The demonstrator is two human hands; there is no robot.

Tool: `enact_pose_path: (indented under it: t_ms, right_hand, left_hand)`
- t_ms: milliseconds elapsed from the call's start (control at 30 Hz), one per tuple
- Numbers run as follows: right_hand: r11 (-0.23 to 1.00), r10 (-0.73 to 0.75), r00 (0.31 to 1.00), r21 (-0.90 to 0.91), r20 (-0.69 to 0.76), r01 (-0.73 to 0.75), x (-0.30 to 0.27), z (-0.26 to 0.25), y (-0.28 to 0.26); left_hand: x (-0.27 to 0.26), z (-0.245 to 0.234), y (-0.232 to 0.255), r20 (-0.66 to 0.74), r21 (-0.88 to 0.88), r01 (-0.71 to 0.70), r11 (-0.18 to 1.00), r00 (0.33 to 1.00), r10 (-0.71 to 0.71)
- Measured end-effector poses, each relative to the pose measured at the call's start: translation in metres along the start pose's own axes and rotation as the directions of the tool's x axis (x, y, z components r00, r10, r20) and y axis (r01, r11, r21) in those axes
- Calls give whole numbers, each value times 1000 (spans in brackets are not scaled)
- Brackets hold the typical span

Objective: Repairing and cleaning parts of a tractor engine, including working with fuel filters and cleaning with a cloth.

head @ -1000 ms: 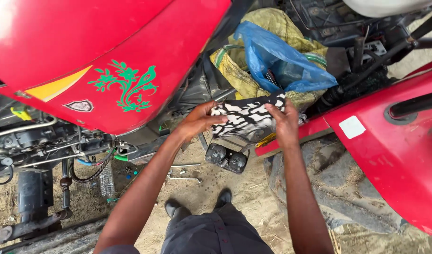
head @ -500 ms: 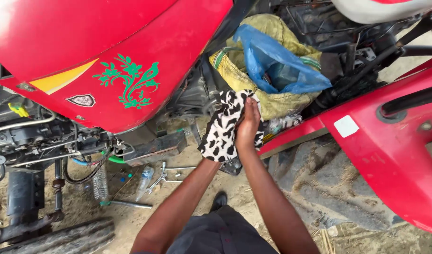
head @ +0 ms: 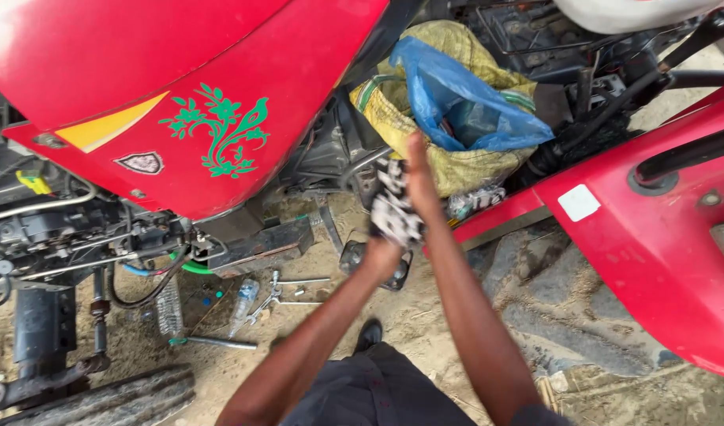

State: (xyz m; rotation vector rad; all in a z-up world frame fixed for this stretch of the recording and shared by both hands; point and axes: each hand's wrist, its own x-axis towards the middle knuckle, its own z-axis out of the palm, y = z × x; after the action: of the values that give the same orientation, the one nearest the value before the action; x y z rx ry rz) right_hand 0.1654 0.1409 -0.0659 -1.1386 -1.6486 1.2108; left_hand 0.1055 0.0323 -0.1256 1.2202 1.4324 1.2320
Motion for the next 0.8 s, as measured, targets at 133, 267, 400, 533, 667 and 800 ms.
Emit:
enact_pose_path:
  t_ms: [133,267,400,533,667,800]
  right_hand:
    - [968,139,972,231,-187,-94,-51,7,-93]
    - [910,115,993,399,21,-114,-115,33,-80]
    - [990,68,964,-133,255,-35,-105,-5,-24]
    - [996,61,964,40,257,-74,-100,4,-1]
    - [960,35,967,259,253,-103,-91,13,13]
    - [914,26,967,385,254,-126,-82,14,21]
  left_hand:
    - [22,12,-33,-108,-563,-139,815,990,95]
    - [85,-42,-47,-5,-773,-69,631,995,102]
    - [78,-57,-120,441,-719,312,621,895,61]
    - [-19,-11,100,394,254,-680,688,723,568]
    - [-3,-26,70,252,430,-733,527,658,709]
    - [48,-77,-8,141,436,-312,844,950,278]
